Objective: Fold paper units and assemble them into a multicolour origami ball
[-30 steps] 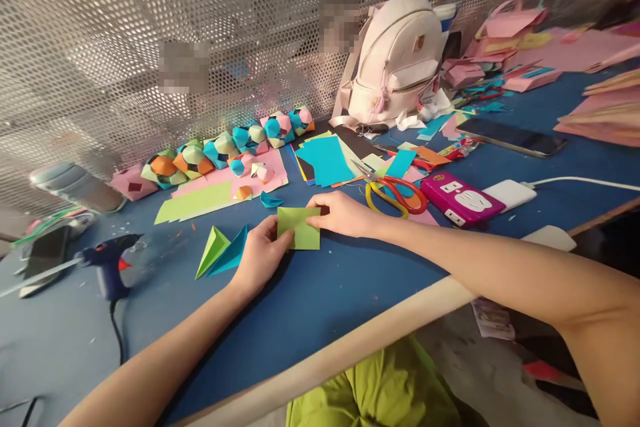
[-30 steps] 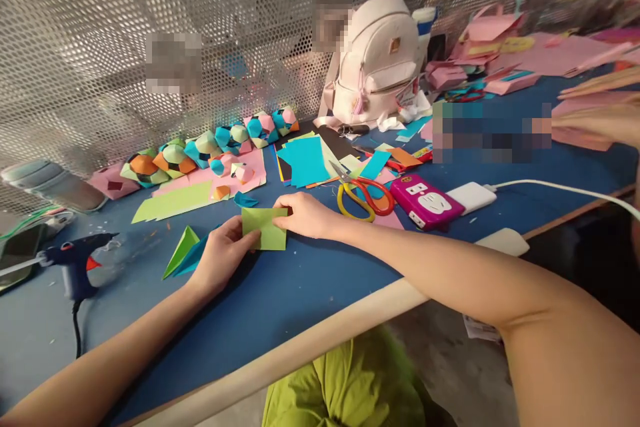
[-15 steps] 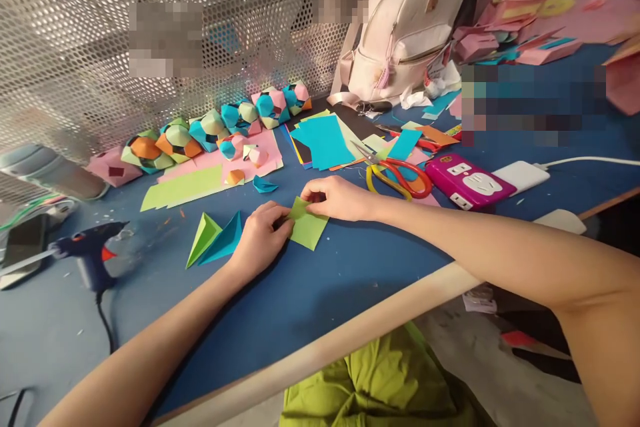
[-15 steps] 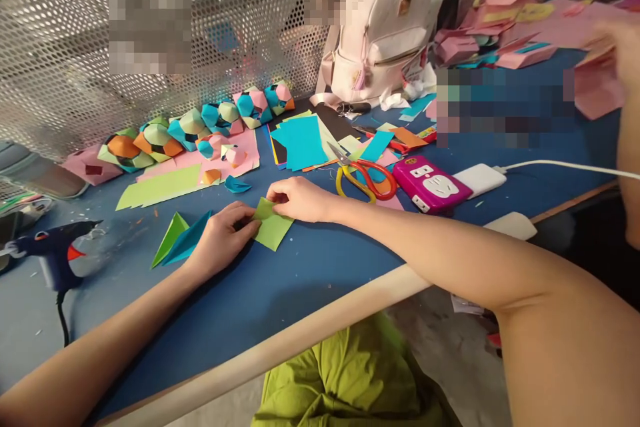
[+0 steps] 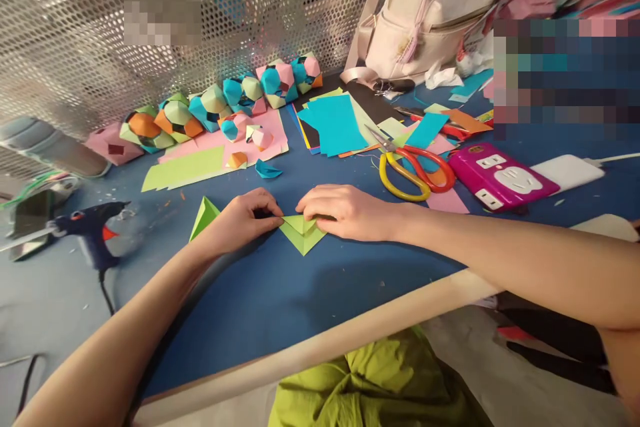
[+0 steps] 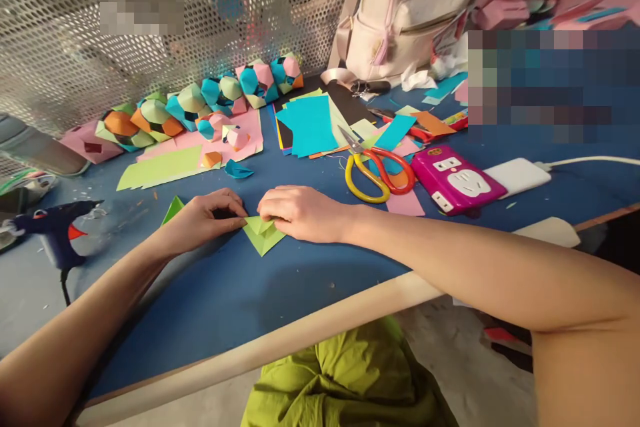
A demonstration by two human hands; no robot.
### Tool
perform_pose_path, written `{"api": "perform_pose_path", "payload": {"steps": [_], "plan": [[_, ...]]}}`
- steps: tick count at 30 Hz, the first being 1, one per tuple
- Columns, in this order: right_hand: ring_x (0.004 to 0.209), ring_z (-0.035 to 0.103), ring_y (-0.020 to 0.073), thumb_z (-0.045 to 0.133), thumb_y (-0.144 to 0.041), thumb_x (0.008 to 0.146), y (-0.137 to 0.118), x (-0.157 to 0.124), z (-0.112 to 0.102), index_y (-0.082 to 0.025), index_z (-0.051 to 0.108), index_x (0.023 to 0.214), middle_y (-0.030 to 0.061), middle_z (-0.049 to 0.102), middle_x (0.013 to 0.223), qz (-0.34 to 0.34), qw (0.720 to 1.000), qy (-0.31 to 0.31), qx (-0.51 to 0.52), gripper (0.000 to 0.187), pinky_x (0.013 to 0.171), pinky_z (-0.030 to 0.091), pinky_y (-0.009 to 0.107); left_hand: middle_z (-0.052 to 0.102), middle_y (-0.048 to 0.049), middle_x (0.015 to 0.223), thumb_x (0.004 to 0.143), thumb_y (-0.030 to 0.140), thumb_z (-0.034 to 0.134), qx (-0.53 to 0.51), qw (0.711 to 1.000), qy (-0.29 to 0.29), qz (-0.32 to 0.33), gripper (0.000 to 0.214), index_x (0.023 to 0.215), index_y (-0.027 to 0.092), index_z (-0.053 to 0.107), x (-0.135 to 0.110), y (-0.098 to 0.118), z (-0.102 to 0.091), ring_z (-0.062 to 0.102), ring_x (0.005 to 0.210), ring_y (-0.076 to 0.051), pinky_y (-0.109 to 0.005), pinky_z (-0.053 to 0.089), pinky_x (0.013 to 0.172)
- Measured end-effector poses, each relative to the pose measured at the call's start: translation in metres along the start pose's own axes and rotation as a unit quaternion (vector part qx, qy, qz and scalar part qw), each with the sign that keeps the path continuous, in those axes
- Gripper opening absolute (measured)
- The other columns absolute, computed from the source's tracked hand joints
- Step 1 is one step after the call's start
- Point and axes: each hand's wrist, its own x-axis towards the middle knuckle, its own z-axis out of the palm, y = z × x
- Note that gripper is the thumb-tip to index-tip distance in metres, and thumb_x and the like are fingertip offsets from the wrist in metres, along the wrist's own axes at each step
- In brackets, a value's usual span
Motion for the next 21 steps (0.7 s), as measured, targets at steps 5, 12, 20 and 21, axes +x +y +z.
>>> {"api": "perform_pose_path", "payload": {"steps": [5, 12, 20, 21], "plan": [[0.09, 0.059, 0.0194, 0.046, -0.009, 0.091, -0.005, -0.002, 0.003, -0.011, 0.064, 0.092, 0.0118, 0.069, 0.1, -0.105, 0.993, -0.005, -0.061, 0.019, 0.081, 0.05, 0.032, 0.061, -0.0026, 0.086, 0.076, 0.03, 0.064, 0.013, 0.999, -0.034, 0.022, 0.013, 0.076, 0.018, 0.07, -0.001, -0.004, -0.006, 0.059, 0.081, -0.016, -0.029, 0.046, 0.078], [0.09, 0.06, 0.0186, 0.044, -0.009, 0.093, -0.004, -0.004, 0.002, -0.012, 0.066, 0.091, 0.0121, 0.07, 0.102, -0.129, 0.987, -0.017, -0.098, 0.022, 0.081, 0.051, 0.033, 0.061, -0.002, 0.088, 0.078, 0.028, 0.064, 0.008, 0.997, -0.074, 0.034, 0.012, 0.08, 0.019, 0.071, 0.001, -0.01, -0.014, 0.061, 0.082, -0.015, -0.027, 0.047, 0.079], [0.093, 0.062, 0.0191, 0.045, -0.011, 0.093, -0.005, -0.004, 0.002, -0.011, 0.066, 0.091, 0.0126, 0.071, 0.103, -0.153, 0.984, -0.024, -0.091, 0.022, 0.082, 0.052, 0.033, 0.062, -0.003, 0.088, 0.079, 0.029, 0.063, 0.004, 0.995, -0.086, 0.046, 0.013, 0.078, 0.019, 0.071, 0.0, -0.013, -0.015, 0.061, 0.084, -0.015, -0.027, 0.047, 0.08], [0.093, 0.062, 0.0191, 0.045, -0.011, 0.093, -0.006, -0.004, 0.002, -0.011, 0.066, 0.091, 0.0125, 0.071, 0.103, -0.153, 0.984, -0.026, -0.09, 0.021, 0.083, 0.052, 0.033, 0.062, -0.003, 0.088, 0.079, 0.029, 0.063, 0.004, 0.995, -0.088, 0.047, 0.013, 0.079, 0.019, 0.071, 0.0, -0.013, -0.016, 0.061, 0.084, -0.015, -0.027, 0.047, 0.08]]}}
